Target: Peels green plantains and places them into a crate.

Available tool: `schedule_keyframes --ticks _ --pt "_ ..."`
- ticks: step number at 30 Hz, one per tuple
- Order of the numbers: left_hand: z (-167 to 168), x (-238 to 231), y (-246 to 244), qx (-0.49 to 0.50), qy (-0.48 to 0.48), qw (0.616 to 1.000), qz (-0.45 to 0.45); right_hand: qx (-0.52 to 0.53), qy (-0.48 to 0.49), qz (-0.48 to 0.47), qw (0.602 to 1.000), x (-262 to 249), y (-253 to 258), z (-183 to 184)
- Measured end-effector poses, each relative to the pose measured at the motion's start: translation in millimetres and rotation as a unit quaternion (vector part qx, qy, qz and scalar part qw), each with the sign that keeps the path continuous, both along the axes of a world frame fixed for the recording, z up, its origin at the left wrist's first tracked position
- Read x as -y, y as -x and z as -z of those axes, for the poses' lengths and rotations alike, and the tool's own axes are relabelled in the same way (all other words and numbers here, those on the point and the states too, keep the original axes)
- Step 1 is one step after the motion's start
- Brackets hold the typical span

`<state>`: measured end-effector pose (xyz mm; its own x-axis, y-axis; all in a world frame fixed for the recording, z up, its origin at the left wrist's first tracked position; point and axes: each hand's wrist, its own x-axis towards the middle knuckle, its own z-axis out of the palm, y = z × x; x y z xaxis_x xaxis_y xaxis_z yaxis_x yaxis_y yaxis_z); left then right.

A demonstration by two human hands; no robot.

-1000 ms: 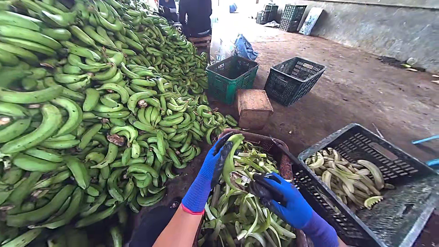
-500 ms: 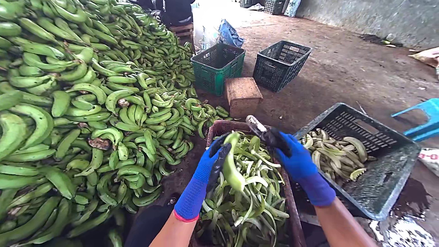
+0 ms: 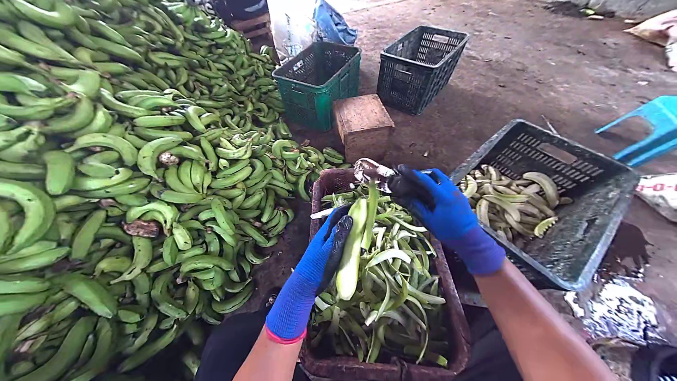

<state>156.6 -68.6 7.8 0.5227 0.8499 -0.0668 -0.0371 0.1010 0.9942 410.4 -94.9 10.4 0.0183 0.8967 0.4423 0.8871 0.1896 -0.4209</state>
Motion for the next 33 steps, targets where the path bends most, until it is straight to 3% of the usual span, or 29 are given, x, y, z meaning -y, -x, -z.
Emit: schedule_keyframes --ticks 5,8,14,17,20,22,24,26,27,29,31,33 --pt "15 -14 -4 0.067 -0.019 0.98 -0.188 -0.052 0.133 -0.118 0.983 25 33 13" --pt "15 -19 -8 0.088 -0.108 0.944 -0.298 -0.037 0.115 -0.17 0.978 30 45 19" --pt "18 -19 -10 0.13 -0.126 0.935 -0.305 -0.009 0.056 -0.18 0.982 25 45 18" --pt "15 -21 -8 0.106 -0.152 0.928 -0.324 0.012 0.038 -0.182 0.982 26 45 17" --pt "10 -13 -1 0.131 -0.097 0.955 -0.248 0.018 0.037 -0.16 0.986 19 40 14" --pt "7 -6 7 0.125 -0.015 0.988 -0.092 0.011 0.024 -0.129 0.991 9 27 6" --pt "1 -5 10 0.055 0.054 0.994 0.076 0.009 0.017 -0.081 0.997 1 9 -1" --pt "-2 -3 7 -0.012 0.035 0.989 0.144 0.007 0.019 -0.046 0.999 -1 0 -3" --pt "3 -4 6 -0.013 0.028 0.993 0.115 0.002 0.027 -0.044 0.999 2 3 -2" --pt "20 -13 3 0.037 0.047 0.998 -0.028 -0.002 0.03 -0.079 0.996 11 17 7" --pt "27 -22 -1 0.132 0.046 0.973 -0.181 0.007 0.042 -0.142 0.989 22 35 15" --pt "19 -24 -6 0.184 0.012 0.944 -0.275 0.021 0.044 -0.171 0.984 22 45 19"
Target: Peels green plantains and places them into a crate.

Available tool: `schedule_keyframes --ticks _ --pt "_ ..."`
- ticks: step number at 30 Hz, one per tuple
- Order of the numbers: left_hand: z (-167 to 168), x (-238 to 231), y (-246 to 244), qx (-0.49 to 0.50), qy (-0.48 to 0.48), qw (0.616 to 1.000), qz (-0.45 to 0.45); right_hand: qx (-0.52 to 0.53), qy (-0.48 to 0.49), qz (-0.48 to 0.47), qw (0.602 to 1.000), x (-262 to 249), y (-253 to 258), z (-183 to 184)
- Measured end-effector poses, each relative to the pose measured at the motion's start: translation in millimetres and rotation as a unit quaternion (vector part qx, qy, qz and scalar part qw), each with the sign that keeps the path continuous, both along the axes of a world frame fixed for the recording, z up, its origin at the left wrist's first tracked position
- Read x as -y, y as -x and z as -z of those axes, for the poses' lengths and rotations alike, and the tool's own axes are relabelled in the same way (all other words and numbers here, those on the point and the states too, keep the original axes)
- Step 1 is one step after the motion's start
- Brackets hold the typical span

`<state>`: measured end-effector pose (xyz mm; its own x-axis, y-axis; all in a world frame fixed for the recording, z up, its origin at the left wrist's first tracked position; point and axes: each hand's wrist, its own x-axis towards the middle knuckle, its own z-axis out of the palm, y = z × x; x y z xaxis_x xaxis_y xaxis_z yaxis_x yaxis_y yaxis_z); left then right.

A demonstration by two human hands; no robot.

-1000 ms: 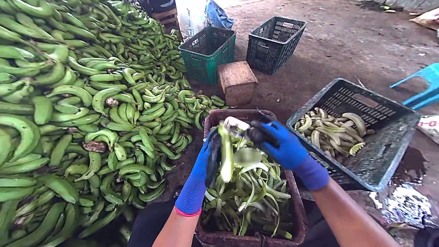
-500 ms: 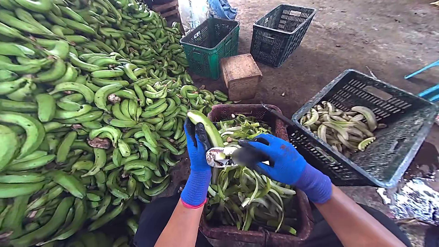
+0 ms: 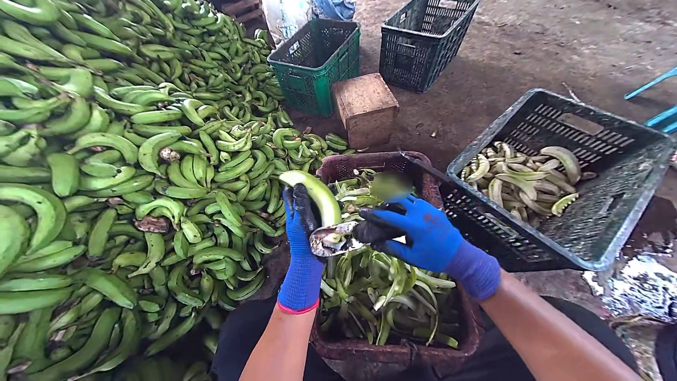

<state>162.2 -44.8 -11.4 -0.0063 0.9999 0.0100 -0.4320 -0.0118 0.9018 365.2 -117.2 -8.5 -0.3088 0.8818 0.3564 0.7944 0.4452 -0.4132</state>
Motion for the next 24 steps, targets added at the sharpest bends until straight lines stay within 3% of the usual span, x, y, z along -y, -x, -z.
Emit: schedule_keyframes --ticks 2,4,7,10,11,12,14,16,17,20,24 --pt "-4 5 -1 0.007 -0.027 1.0 0.01 -0.017 -0.004 0.009 1.0 -9 -5 -2" --pt "-7 13 4 -0.054 -0.036 0.991 0.12 -0.035 0.004 0.036 0.999 -20 -21 -9" --pt "-21 25 8 -0.184 -0.013 0.934 0.305 -0.039 0.033 0.066 0.996 -28 -39 -11" --pt "-15 26 7 -0.258 -0.019 0.869 0.422 -0.047 0.098 0.108 0.988 -33 -33 -7" --pt "-12 28 4 -0.268 -0.014 0.863 0.428 -0.047 0.11 0.122 0.985 -34 -32 -5" --pt "-10 28 1 -0.275 -0.002 0.873 0.402 -0.048 0.114 0.125 0.984 -33 -30 -4" --pt "2 20 -1 -0.239 0.028 0.93 0.279 -0.05 0.107 0.109 0.987 -27 -22 -3" --pt "16 6 0 -0.093 0.062 0.984 0.136 -0.047 0.067 0.078 0.994 -17 -8 6" --pt "12 1 0 -0.001 0.083 0.993 0.088 -0.043 0.037 0.064 0.996 -13 -3 12" --pt "5 -8 5 0.187 0.092 0.977 0.048 -0.043 -0.05 0.039 0.997 -7 4 23" --pt "-3 -7 3 0.252 0.079 0.964 0.014 -0.04 -0.105 0.062 0.992 -10 6 17"
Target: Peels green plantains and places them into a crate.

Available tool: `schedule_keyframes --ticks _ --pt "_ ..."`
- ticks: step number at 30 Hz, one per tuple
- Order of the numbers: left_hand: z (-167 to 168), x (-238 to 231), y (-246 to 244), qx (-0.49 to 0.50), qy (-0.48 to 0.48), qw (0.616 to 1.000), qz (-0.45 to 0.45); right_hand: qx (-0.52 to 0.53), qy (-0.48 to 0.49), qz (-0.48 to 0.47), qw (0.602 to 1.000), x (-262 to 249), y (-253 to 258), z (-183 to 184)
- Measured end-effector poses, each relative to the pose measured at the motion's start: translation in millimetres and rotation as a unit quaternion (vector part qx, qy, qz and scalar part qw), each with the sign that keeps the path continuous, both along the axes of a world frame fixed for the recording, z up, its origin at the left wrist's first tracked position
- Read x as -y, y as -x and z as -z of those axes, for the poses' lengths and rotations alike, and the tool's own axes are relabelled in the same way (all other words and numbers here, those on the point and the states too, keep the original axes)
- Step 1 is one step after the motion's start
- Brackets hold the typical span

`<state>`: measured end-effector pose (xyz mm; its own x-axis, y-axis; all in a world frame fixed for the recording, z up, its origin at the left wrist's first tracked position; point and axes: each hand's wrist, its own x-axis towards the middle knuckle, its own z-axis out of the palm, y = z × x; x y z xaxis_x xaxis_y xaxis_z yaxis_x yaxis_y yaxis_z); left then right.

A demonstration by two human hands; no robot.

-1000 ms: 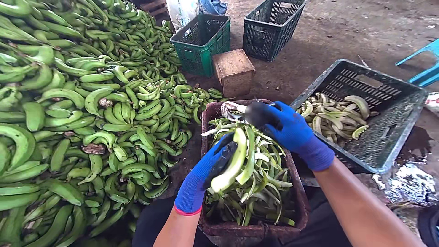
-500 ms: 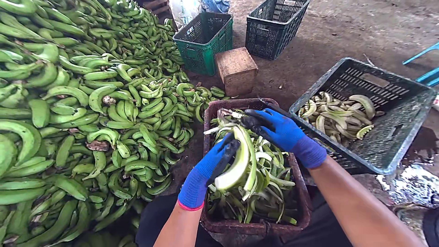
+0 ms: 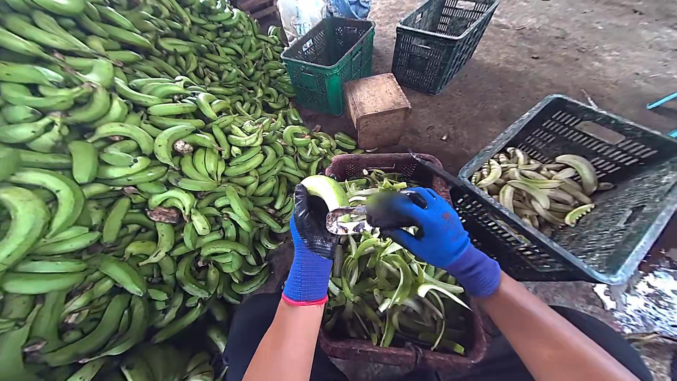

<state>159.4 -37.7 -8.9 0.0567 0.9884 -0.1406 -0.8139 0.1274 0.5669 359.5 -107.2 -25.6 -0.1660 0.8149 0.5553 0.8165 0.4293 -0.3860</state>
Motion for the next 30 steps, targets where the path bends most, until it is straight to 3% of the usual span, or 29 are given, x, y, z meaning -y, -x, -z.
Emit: schedule_keyframes --ticks 4,7,11,14,16,19,21,25,28,30 --pt "-3 6 -7 -0.022 -0.051 0.998 0.011 -0.009 0.057 0.029 0.998 -1 -2 -13" --pt "-1 11 -5 -0.058 -0.142 0.983 0.102 -0.033 0.111 0.026 0.993 0 -10 -23" --pt "-5 13 -1 -0.226 -0.121 0.953 0.161 -0.004 0.089 0.025 0.996 -1 -19 -20" --pt "-8 21 -9 -0.454 -0.086 0.878 0.128 0.023 0.114 0.043 0.992 -6 -22 -12" --pt "-9 24 -9 -0.554 -0.137 0.804 0.169 -0.019 0.235 0.058 0.97 -6 -21 -20" --pt "-10 27 -12 -0.629 -0.223 0.697 0.261 -0.105 0.369 0.052 0.922 -12 -30 -23" --pt "-10 29 -14 -0.652 -0.233 0.658 0.295 -0.128 0.419 0.05 0.898 -16 -37 -18" --pt "0 24 -10 -0.613 -0.128 0.745 0.229 -0.095 0.352 0.056 0.93 -10 -29 -19" --pt "7 16 2 -0.535 -0.064 0.826 0.166 -0.017 0.207 -0.004 0.978 1 -21 -7" --pt "15 11 10 -0.43 -0.028 0.887 0.166 0.07 0.097 -0.052 0.991 3 -19 5"
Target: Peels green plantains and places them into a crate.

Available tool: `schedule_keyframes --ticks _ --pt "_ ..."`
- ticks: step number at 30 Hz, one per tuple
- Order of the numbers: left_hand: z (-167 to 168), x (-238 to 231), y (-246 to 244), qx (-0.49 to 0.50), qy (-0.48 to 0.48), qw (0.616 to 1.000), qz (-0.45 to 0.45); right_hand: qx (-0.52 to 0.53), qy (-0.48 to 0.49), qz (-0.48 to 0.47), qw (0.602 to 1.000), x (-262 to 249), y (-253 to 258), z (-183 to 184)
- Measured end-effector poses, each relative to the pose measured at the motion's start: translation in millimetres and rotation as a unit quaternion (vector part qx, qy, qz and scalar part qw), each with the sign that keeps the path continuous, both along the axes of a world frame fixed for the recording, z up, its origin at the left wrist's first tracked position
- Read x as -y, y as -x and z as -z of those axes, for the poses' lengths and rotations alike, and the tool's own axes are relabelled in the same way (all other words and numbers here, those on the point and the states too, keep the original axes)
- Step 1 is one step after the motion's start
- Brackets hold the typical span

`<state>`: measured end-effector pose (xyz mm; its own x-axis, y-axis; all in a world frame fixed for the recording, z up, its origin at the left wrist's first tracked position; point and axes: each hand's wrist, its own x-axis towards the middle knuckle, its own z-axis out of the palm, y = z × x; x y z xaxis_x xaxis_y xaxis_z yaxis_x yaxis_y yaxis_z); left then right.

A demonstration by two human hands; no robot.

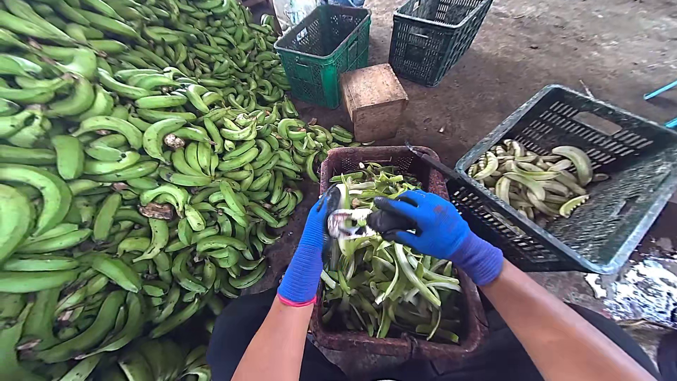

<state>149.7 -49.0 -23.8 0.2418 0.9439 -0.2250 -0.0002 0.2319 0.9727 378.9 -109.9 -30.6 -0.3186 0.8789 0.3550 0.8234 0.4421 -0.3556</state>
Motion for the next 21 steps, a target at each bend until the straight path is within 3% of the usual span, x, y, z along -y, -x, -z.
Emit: schedule_keyframes --ticks 2,5,7,10,11,13,16,18,21 --pt "6 -6 3 0.128 0.076 0.989 -0.017 0.042 -0.09 -0.04 0.994 0 -1 7" --pt "2 -9 8 0.267 0.126 0.955 -0.033 0.044 -0.146 -0.048 0.987 2 -1 5" --pt "-2 -7 10 0.313 0.138 0.939 -0.036 0.045 -0.162 -0.041 0.985 3 -1 0" --pt "-4 -2 4 0.296 0.127 0.946 -0.032 0.044 -0.144 -0.022 0.988 3 1 -4" --pt "-3 0 1 0.26 0.092 0.961 -0.029 0.032 -0.116 -0.003 0.993 4 4 -5" --pt "0 9 -6 0.151 0.002 0.988 -0.029 -0.012 0.031 0.067 0.997 7 12 -14" --pt "-11 24 -14 0.007 -0.063 0.998 0.031 -0.089 0.311 0.177 0.93 -5 16 -33" --pt "-12 24 -16 0.029 -0.046 0.998 0.031 -0.124 0.386 0.205 0.891 -13 10 -29" --pt "-7 5 -8 0.187 0.06 0.98 -0.03 -0.152 0.327 0.139 0.922 -5 0 -22"
